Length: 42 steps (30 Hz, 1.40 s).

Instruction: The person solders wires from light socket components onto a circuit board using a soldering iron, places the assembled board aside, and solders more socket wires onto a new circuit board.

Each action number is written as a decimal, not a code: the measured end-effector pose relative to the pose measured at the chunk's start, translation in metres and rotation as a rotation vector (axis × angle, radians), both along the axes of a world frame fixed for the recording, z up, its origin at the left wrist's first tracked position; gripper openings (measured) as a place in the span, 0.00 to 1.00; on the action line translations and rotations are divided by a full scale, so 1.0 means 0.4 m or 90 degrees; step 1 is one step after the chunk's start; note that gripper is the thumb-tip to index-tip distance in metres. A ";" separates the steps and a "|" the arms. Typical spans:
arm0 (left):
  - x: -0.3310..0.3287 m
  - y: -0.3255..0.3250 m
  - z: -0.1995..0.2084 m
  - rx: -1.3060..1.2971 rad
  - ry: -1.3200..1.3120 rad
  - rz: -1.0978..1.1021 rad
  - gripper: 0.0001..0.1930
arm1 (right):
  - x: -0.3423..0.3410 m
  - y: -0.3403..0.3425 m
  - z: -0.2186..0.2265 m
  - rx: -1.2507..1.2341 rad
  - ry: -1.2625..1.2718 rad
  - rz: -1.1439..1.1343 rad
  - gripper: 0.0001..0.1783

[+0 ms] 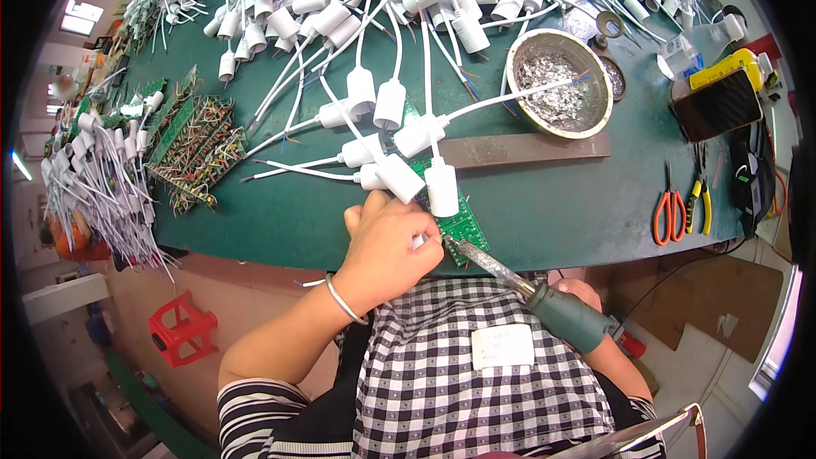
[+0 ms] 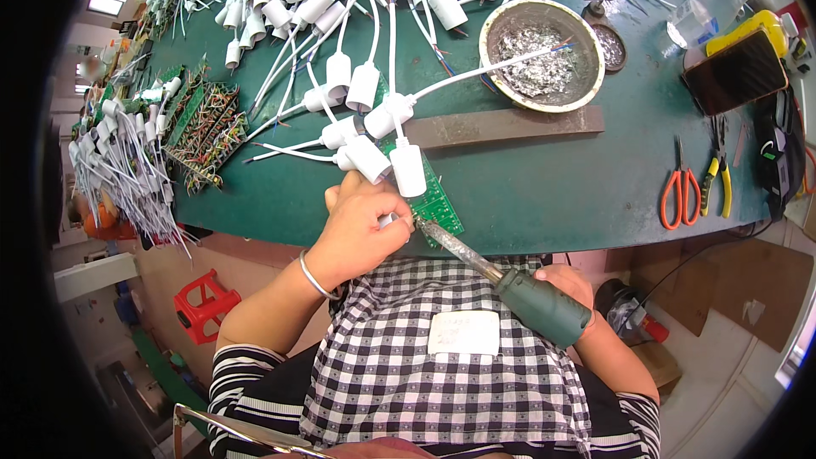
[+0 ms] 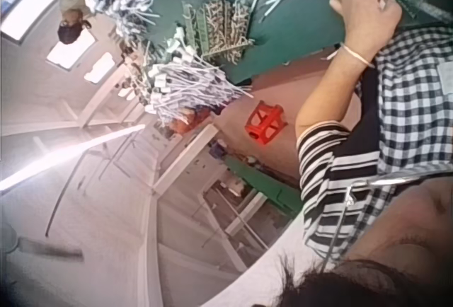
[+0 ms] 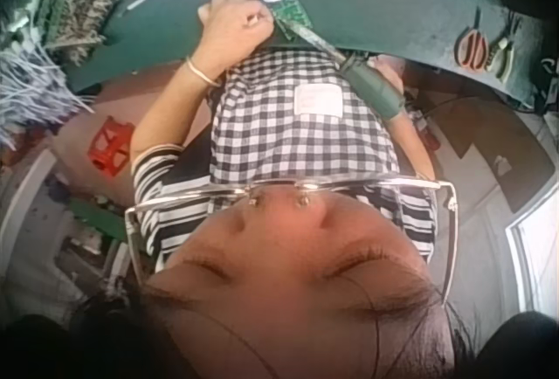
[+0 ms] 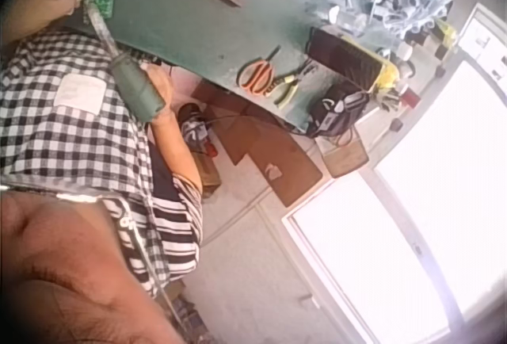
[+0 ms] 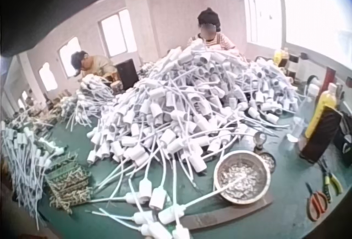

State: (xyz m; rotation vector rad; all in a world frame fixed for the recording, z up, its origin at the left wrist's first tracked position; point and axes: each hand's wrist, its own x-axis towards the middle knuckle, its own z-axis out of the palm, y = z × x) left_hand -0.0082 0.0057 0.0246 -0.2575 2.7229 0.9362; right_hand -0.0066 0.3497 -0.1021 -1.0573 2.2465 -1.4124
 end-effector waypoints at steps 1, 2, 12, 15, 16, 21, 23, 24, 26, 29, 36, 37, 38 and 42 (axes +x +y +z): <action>0.001 0.000 -0.002 0.001 0.002 0.000 0.04 | -0.002 -0.002 0.004 0.004 0.022 0.000 0.31; 0.000 -0.001 -0.004 0.002 0.004 -0.001 0.04 | -0.004 -0.006 0.009 0.007 0.044 -0.001 0.30; 0.000 0.001 -0.003 0.002 0.010 0.001 0.04 | -0.016 -0.040 0.095 -0.154 -0.181 -0.069 0.27; 0.001 0.005 -0.007 0.000 0.020 0.005 0.04 | -0.014 -0.033 0.091 -0.197 -0.280 -0.066 0.30; 0.001 0.005 -0.006 -0.001 0.018 0.005 0.04 | -0.017 -0.034 0.074 -0.224 -0.263 -0.042 0.32; 0.003 0.002 -0.005 0.003 0.025 0.010 0.04 | -0.031 -0.058 0.110 -0.160 -0.075 -0.038 0.37; 0.004 0.002 -0.006 -0.001 0.028 0.007 0.04 | -0.043 -0.064 0.123 -0.114 0.018 -0.001 0.36; 0.003 0.002 -0.006 -0.001 0.028 0.007 0.04 | -0.048 -0.066 0.126 -0.114 0.017 -0.001 0.36; 0.001 0.002 -0.004 -0.001 0.024 0.005 0.04 | -0.054 -0.071 0.134 -0.096 0.058 -0.004 0.33; 0.002 0.002 -0.006 -0.001 0.022 0.007 0.04 | -0.025 -0.088 0.180 -0.212 -0.318 -0.129 0.25; -0.001 0.005 -0.008 -0.001 0.027 -0.005 0.04 | -0.062 -0.046 0.171 -0.084 -0.255 -0.246 0.14; 0.005 0.006 -0.014 -0.005 0.064 0.007 0.04 | -0.069 -0.064 0.182 -0.256 -0.286 -0.250 0.21; 0.006 0.008 -0.019 -0.005 0.101 0.015 0.05 | -0.090 -0.072 0.198 -0.249 -0.190 -0.291 0.24; 0.013 0.005 -0.014 -0.001 0.066 0.027 0.04 | -0.190 -0.094 0.264 -0.373 0.095 -0.256 0.25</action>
